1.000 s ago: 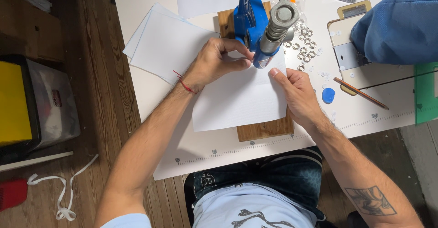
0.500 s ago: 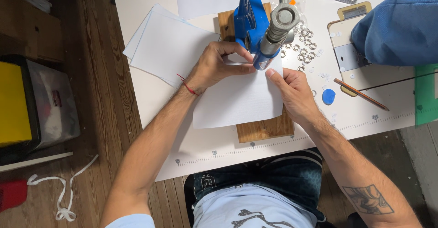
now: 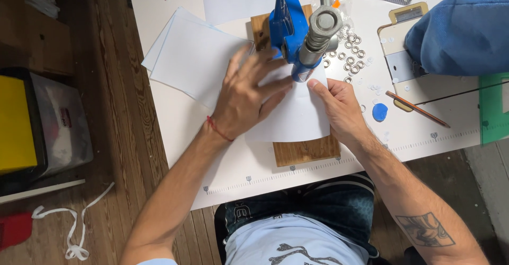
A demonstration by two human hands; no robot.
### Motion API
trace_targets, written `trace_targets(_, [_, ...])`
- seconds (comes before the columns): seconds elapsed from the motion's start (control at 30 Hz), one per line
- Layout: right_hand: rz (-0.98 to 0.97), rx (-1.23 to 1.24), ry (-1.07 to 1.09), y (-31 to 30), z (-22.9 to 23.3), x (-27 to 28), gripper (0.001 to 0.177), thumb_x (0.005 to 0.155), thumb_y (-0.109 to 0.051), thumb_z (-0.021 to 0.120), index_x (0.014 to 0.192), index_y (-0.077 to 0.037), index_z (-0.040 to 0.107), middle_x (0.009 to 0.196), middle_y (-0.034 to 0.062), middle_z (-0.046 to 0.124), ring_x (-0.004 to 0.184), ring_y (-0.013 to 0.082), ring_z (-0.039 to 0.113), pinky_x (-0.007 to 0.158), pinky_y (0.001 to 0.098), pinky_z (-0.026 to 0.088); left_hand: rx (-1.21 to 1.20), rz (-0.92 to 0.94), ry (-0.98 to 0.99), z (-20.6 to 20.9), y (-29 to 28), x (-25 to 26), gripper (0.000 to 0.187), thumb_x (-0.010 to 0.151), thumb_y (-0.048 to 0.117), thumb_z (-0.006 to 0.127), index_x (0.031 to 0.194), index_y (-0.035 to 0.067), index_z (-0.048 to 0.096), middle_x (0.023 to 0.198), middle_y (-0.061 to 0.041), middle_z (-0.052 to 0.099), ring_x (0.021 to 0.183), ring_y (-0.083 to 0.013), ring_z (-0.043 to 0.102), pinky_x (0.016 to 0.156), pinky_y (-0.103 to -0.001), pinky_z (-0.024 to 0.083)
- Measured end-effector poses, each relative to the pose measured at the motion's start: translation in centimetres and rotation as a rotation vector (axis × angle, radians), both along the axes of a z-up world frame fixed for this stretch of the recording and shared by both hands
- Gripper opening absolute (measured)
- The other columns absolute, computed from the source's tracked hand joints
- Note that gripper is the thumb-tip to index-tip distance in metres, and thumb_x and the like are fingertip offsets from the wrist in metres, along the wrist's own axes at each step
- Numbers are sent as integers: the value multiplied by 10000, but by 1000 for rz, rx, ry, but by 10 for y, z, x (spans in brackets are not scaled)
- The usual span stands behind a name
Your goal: Preparing material by folding and marking, then installing metal grommets using a manual press
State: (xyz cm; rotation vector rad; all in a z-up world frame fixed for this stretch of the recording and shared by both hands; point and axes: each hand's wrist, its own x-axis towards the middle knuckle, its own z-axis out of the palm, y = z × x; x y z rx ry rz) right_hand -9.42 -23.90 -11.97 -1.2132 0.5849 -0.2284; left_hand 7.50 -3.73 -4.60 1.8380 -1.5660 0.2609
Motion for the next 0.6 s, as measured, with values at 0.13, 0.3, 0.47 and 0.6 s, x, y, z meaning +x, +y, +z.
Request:
trace_targets(0.13, [12, -18, -41, 2, 9, 3, 335, 1191, -233, 749, 950, 1, 742, 832, 211, 849, 731, 264, 878, 624, 415, 725, -128, -3, -347, -2, 1, -2, 168, 1168, 287, 798, 1271, 205, 902, 1319, -24, 844, 1418, -309, 729, 1243, -661, 533])
trace_targets(0.3, [17, -7, -36, -1, -1, 2, 354, 1191, -245, 750, 940, 4, 734, 821, 222, 844, 716, 278, 876, 605, 428, 723, -130, -7, -485, 5, -1, -4, 203, 1177, 294, 768, 1319, 201, 880, 1315, -8, 862, 1425, -295, 735, 1237, -630, 570])
trace_targets(0.47, [-5, 1, -4, -6, -13, 2, 329, 1182, -256, 769, 954, -21, 732, 837, 211, 853, 721, 252, 874, 615, 381, 719, -86, -32, -448, 14, -6, -6, 216, 1172, 300, 768, 1291, 157, 877, 1219, -31, 861, 1403, -284, 745, 1249, -559, 554])
trace_targets(0.6, [-13, 1, 1, -1, 10, 5, 324, 1167, -239, 780, 947, -7, 727, 823, 217, 847, 703, 254, 871, 610, 393, 721, -92, -62, -370, 15, -3, -2, 222, 1182, 293, 744, 1283, 146, 874, 1201, -34, 872, 1386, -274, 755, 1256, -538, 547])
